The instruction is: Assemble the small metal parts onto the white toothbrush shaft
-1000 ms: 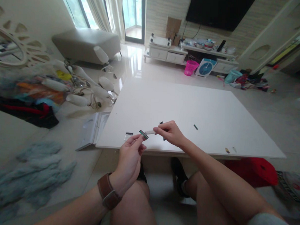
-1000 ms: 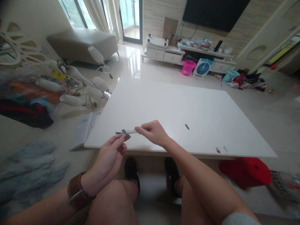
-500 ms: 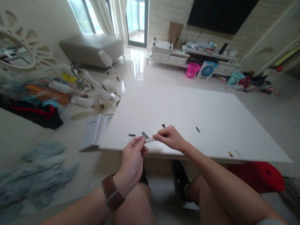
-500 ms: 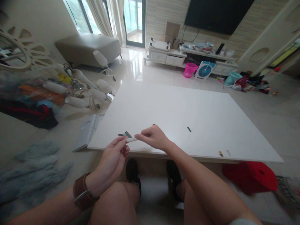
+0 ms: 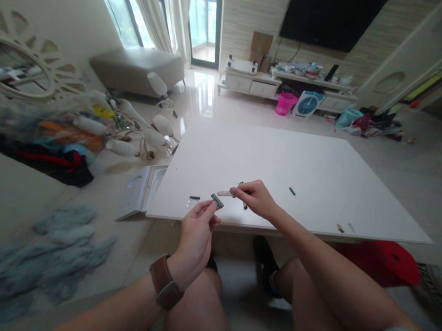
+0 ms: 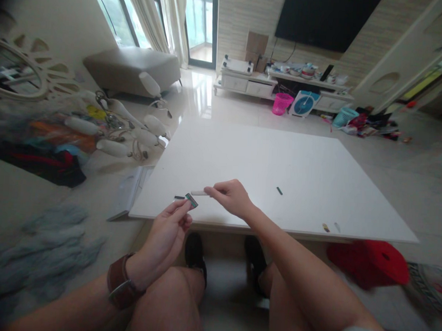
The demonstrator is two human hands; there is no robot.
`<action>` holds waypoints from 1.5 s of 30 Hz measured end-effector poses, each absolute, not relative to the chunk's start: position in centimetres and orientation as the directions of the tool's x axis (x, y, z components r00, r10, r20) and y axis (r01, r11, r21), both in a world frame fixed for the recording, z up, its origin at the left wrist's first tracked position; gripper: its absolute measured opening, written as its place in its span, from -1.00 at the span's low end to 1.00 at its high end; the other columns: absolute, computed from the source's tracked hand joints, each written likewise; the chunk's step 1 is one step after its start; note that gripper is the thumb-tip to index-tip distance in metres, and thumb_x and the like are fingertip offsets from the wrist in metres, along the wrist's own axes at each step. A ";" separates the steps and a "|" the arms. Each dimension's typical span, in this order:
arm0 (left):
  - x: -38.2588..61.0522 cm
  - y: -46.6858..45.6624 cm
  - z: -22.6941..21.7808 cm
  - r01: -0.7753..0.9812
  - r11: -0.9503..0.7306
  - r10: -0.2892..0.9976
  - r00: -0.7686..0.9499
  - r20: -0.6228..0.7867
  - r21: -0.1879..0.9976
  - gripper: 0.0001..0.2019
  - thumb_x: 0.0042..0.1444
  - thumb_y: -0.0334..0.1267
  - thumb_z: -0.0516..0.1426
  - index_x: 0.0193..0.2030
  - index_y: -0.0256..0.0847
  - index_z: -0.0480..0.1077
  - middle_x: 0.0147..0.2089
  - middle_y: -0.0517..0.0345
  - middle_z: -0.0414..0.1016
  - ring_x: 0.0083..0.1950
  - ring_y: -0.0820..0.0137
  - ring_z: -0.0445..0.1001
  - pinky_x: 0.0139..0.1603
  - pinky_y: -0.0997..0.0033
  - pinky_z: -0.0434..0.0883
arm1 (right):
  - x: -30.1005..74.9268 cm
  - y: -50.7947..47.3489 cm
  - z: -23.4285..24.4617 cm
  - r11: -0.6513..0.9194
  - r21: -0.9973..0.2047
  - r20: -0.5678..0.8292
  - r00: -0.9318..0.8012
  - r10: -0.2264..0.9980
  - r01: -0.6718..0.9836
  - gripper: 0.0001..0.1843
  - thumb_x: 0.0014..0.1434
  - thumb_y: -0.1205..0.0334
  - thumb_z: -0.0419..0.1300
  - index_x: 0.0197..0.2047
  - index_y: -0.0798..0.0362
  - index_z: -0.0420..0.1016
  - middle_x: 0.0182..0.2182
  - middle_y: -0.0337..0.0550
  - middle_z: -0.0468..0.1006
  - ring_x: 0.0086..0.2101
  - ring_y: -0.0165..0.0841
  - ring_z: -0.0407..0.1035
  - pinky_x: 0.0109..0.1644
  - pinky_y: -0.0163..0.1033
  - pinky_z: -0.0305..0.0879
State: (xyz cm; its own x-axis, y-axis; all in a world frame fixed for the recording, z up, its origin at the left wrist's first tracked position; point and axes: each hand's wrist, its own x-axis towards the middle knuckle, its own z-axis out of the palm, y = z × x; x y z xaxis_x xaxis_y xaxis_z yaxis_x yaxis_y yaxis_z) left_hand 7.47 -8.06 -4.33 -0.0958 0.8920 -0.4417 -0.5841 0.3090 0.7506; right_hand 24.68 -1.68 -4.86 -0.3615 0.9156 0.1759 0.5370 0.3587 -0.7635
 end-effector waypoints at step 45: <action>7.7 -8.3 -4.1 -0.563 0.384 0.843 -0.110 -0.526 0.732 -0.73 -0.28 -0.22 0.38 -0.45 -0.31 0.46 -0.51 0.25 0.42 -0.54 0.57 0.29 -0.47 0.53 0.22 | 23.7 -1.2 -4.6 -0.434 -0.785 -0.323 -0.305 0.896 -0.442 -0.46 0.25 -0.15 0.15 -0.58 0.06 0.22 -0.75 -0.46 -0.04 -0.73 -0.58 -0.30 -0.67 -0.37 -0.40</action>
State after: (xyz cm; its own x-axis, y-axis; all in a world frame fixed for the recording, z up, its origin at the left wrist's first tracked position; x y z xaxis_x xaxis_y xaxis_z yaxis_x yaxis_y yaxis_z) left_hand 7.70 -8.26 -4.07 -0.1102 0.8430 -0.5265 -0.5628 0.3837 0.7321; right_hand 23.73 -1.21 -4.63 -0.3054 0.8956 -0.3234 -0.4422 -0.4342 -0.7848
